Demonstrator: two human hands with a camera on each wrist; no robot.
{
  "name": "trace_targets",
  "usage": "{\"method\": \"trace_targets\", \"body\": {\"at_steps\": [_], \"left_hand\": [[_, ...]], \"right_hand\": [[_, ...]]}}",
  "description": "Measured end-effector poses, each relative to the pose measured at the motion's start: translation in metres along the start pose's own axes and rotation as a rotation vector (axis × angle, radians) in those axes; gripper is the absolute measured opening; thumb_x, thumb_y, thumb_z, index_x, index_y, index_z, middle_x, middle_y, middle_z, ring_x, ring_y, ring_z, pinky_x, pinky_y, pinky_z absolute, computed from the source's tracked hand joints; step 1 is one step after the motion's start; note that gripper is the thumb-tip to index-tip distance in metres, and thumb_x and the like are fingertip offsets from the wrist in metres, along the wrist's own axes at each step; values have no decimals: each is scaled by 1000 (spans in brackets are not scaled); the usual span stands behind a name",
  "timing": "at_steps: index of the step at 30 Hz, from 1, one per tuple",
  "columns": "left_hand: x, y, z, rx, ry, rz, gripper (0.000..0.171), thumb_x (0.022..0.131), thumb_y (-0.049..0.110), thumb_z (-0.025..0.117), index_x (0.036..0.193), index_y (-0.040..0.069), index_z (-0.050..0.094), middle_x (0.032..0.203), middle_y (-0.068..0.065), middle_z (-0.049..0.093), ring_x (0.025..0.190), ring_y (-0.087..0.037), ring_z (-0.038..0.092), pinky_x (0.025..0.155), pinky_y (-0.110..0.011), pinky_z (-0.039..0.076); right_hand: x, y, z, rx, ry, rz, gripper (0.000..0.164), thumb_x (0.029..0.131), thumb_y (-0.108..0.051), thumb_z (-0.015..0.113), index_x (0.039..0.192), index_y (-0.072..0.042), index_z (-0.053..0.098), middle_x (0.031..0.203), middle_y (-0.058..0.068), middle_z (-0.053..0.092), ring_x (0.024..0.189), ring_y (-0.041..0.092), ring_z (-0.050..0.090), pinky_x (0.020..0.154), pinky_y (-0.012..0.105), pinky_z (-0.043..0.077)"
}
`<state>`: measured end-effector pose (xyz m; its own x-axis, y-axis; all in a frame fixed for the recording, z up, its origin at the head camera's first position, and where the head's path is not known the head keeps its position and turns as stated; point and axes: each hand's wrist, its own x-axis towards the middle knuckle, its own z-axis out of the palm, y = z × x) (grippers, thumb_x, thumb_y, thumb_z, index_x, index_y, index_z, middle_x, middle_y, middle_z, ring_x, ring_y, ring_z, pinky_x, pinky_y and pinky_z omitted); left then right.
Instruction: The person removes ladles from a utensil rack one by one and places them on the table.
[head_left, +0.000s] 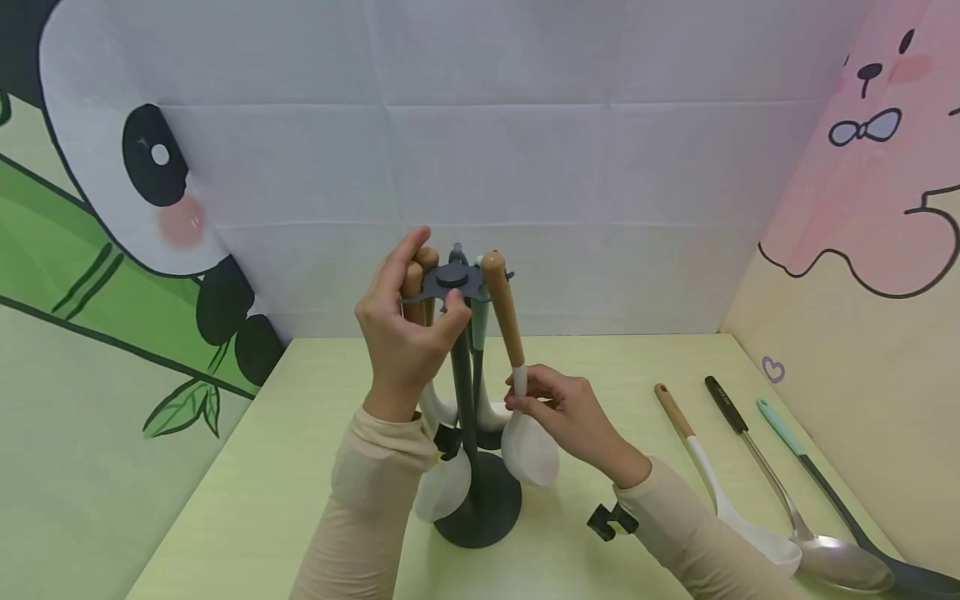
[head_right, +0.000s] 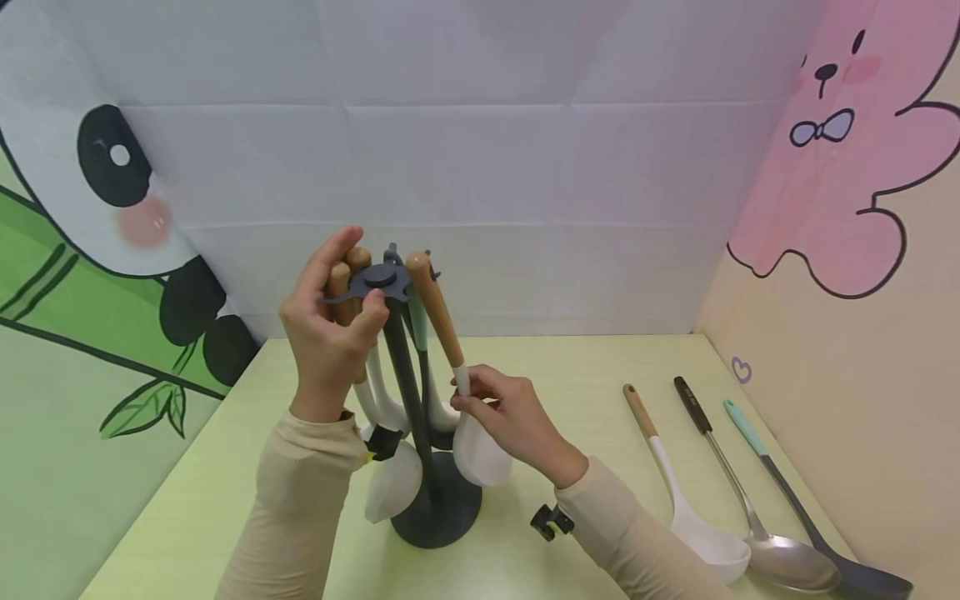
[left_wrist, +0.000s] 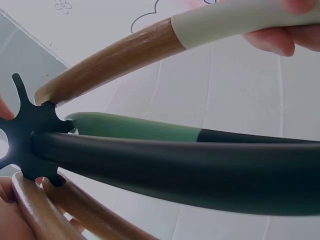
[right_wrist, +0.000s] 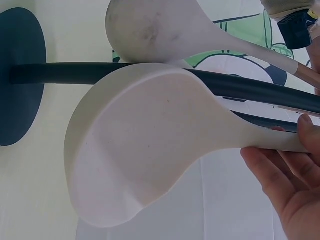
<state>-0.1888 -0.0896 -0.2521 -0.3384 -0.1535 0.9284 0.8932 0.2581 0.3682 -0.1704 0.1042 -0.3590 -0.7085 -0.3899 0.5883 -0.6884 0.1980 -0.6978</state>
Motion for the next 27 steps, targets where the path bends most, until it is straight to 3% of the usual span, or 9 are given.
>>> {"method": "trace_targets", "body": {"at_steps": [10,22,27], "left_hand": [[2,-2,4,11,3,7,60,73,18,60,124,-13,61,100,-25,68,90,-35,65,83,-25,48],[2,-3,8,37,3,-9,60,73,19,60,124,-12,62,101,-24,69,94,-33,65,88,-29,49],[3,-4,10,34,7,-6,60,73,19,60,124,-12,61,101,-24,69,94,-39,64,89,-29,49]], "right_hand": [[1,3,-8,-26,9,5,15,88,5,69,101,-2,64,96,12,72,86,25,72,73,30,58],[2,4,-19,-43,8,-3,16,87,7,69,100,-2,64,95,10,72,86,24,72,73,29,58],[2,6,-23,-52,17,-20,17,86,8,69,99,-3,64,94,10,72,85,24,72,73,29,58]]}}
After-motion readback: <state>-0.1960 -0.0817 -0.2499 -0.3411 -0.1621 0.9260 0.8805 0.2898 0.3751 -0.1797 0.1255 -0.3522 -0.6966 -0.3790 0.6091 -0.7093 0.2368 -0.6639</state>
